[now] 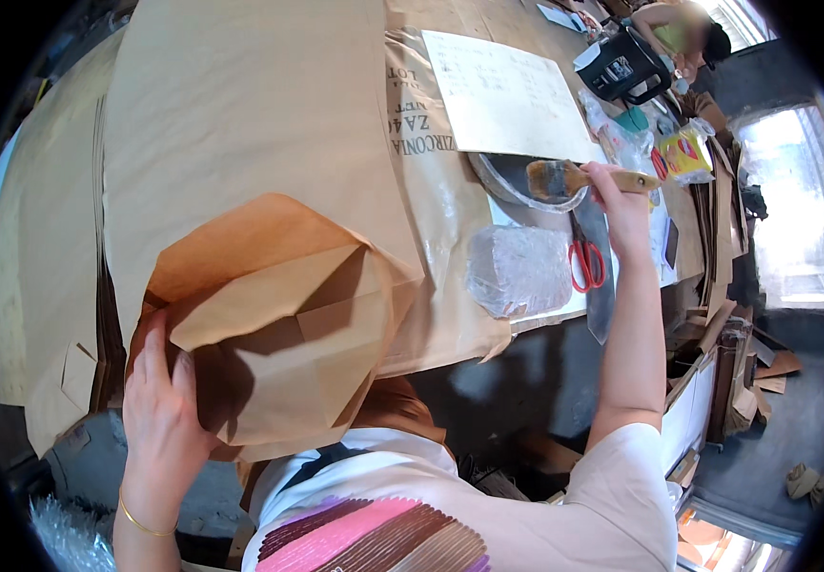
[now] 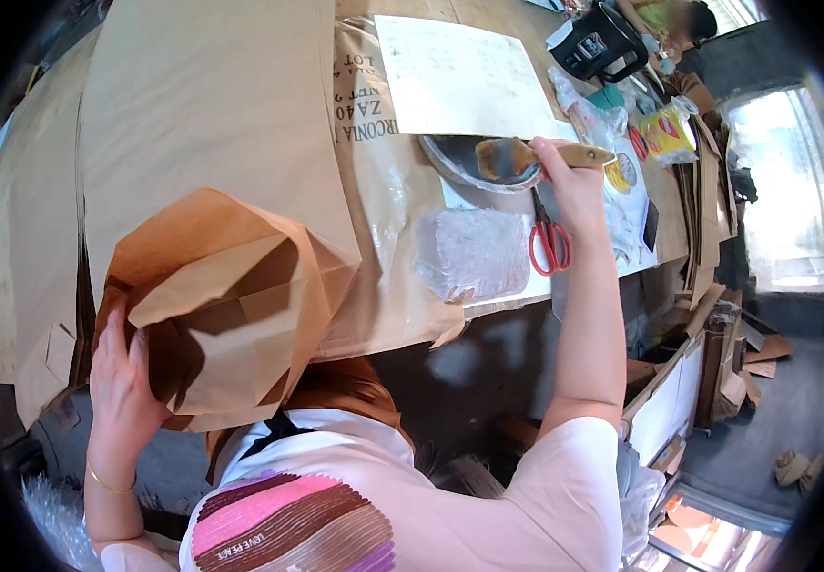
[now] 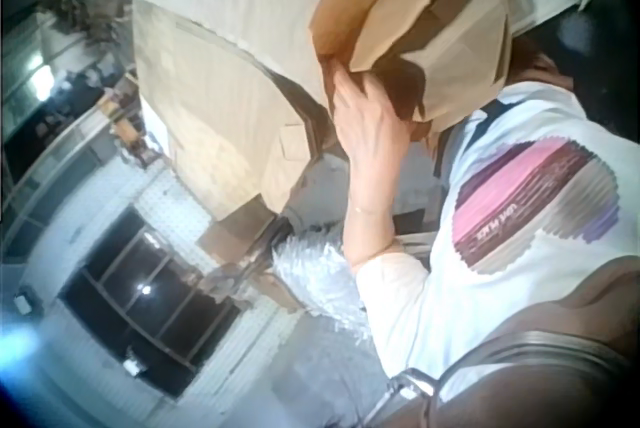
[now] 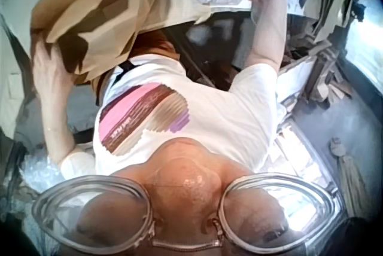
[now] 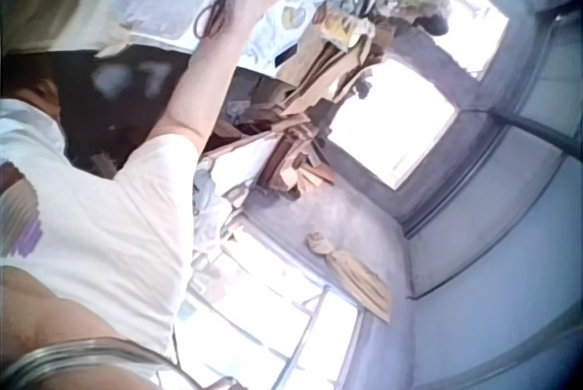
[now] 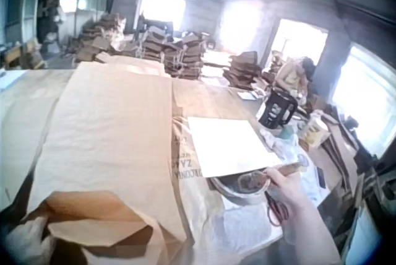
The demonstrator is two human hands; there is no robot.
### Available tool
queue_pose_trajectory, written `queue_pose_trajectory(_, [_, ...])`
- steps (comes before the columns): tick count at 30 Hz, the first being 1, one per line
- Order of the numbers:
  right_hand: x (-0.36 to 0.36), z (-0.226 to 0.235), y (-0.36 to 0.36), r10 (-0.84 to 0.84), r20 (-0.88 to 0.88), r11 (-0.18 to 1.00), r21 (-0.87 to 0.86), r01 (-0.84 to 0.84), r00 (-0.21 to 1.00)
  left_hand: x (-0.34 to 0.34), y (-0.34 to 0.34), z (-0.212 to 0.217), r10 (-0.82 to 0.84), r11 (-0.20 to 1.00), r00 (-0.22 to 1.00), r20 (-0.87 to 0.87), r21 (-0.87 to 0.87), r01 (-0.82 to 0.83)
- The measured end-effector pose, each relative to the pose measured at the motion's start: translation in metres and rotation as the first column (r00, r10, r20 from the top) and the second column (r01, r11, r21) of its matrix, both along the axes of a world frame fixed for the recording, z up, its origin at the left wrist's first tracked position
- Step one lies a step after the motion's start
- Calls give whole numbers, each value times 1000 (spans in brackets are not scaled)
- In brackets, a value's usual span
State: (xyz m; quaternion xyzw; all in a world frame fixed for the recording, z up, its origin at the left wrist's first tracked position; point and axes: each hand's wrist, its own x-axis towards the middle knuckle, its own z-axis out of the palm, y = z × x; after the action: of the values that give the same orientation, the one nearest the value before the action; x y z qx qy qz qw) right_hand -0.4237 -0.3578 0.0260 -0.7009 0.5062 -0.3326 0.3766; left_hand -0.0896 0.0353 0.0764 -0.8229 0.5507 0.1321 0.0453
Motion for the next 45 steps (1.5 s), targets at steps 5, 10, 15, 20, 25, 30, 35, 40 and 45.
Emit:
queue_pose_trajectory(5, [-5,35,10,498,-459,840,46,-540,736,-5,-4,-3,30,994,1000,-4,-105,-30])
queue_pose_trajectory(10, [-24,49,-23,372,-236,919,233,-319,898,-1,-7,1,4,996,999,-51,-85,-8])
queue_pose_trajectory(15, [-42,18,-48,-48,516,938,317,-138,855,5,-10,0,10,992,990,-142,-121,-28])
queue_pose_trajectory(20, [24,41,71,-219,815,960,279,-31,536,33,-10,-10,-72,976,903,-423,-217,-24])
queue_pose_trajectory(25, [163,39,258,309,482,947,-82,-310,819,49,4,-28,-143,955,815,-561,-295,-36])
queue_pose_trajectory(30, [242,-5,280,370,465,751,360,-553,805,45,8,-43,-200,915,790,-579,-398,-61])
queue_pose_trajectory(35, [241,-21,288,499,454,671,338,-660,739,42,7,-47,-143,934,800,-583,-346,-85])
queue_pose_trajectory(40, [191,22,258,426,197,902,-164,-399,883,42,7,-42,-85,951,818,-569,-293,-105])
queue_pose_trajectory(45, [165,6,232,476,-181,829,-232,-508,861,39,6,-48,-126,931,860,-495,-357,-69])
